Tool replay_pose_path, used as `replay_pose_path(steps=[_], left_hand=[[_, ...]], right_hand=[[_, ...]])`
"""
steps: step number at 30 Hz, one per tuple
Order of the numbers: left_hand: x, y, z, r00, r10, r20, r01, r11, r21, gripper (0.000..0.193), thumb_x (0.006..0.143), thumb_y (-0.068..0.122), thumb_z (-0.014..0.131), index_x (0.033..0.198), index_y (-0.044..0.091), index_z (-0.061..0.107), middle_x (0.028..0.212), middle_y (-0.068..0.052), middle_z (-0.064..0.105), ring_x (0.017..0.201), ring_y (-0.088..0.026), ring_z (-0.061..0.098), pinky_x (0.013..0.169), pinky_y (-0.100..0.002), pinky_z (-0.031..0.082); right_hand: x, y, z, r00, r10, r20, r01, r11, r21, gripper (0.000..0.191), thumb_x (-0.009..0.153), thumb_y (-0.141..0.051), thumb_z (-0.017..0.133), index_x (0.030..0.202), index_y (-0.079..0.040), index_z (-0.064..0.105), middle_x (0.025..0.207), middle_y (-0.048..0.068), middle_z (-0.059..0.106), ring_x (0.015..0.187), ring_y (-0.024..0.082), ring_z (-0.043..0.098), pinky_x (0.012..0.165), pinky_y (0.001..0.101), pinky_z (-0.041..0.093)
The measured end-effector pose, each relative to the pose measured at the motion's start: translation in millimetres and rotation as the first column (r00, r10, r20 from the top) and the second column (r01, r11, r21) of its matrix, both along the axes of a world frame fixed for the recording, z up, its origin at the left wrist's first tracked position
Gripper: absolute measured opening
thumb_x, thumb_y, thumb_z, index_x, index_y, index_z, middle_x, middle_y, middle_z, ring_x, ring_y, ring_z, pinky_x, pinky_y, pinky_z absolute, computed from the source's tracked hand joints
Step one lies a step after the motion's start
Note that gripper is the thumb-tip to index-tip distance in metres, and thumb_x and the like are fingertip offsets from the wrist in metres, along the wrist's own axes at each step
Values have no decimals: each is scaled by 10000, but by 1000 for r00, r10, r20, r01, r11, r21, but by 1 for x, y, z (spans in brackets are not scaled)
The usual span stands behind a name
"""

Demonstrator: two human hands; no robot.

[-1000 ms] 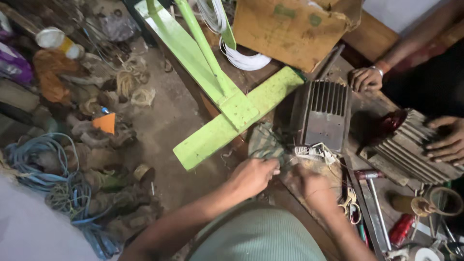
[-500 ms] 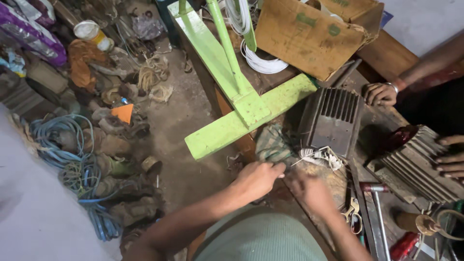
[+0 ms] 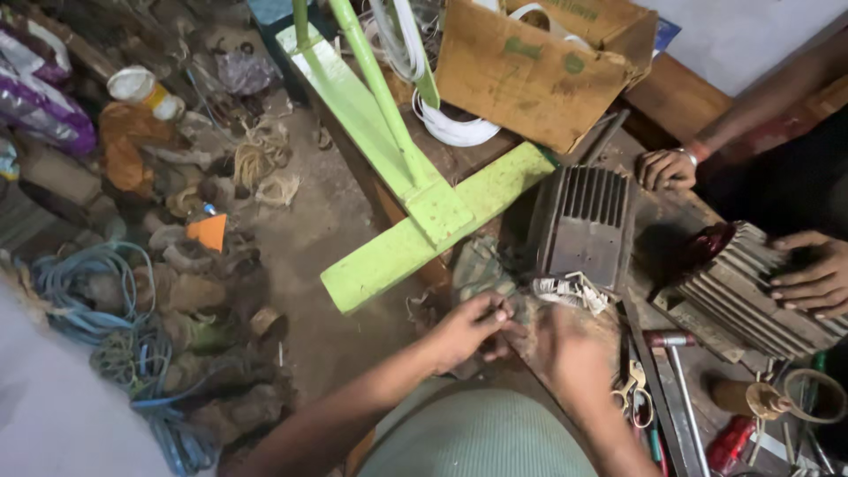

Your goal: The person uses a knife to scrape and clean the terminal area of an electric motor, then flips it to inspect the stator. They wipe the work surface with a cloth, pick up a second motor, and use a hammer to tap the stator windings.

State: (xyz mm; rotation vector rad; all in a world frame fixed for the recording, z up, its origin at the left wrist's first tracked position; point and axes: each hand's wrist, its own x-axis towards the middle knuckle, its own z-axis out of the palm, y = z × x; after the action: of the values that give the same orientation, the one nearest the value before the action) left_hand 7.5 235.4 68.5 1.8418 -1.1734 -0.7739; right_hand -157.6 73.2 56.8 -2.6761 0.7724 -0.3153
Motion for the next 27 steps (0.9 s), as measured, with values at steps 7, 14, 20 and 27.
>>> replay_pose_path(steps=[7,14,20,27], left_hand=[[13,12,15,938,-64,340,56,998,34,293,908,51,536,1151,100,692,963,-194,729,881,-394,716,738,-493,562],[9,15,28,734,-55,677,59,998,16,169,866,81,567,982,58,688,870,-135,725,919,-324,710,799,-453,564],[-4,15,12,624,-209,753,83,976,202,198,865,105,578,1013,52,699,810,-132,725,835,-310,710,717,-445,564],[6,-7,-28,995,-98,-9,94,924,370,142,1004,166,568,1081,153,687,953,-188,734,862,-352,728,730,-449,569]], right_hand=[[14,5,-21,968,5,-250,7,999,51,270,920,-276,647,1118,-101,592,754,208,696,682,416,702,602,531,549],[14,5,-22,990,123,-71,-110,980,165,313,850,-202,675,1126,-70,606,783,192,736,696,386,721,624,502,562],[21,26,-12,985,21,-169,8,985,172,329,959,-272,641,1203,-54,609,752,245,706,665,435,692,625,537,549],[5,22,8,960,255,-116,-258,966,-19,348,812,-166,637,1157,-121,647,732,209,704,660,410,700,574,526,541]])
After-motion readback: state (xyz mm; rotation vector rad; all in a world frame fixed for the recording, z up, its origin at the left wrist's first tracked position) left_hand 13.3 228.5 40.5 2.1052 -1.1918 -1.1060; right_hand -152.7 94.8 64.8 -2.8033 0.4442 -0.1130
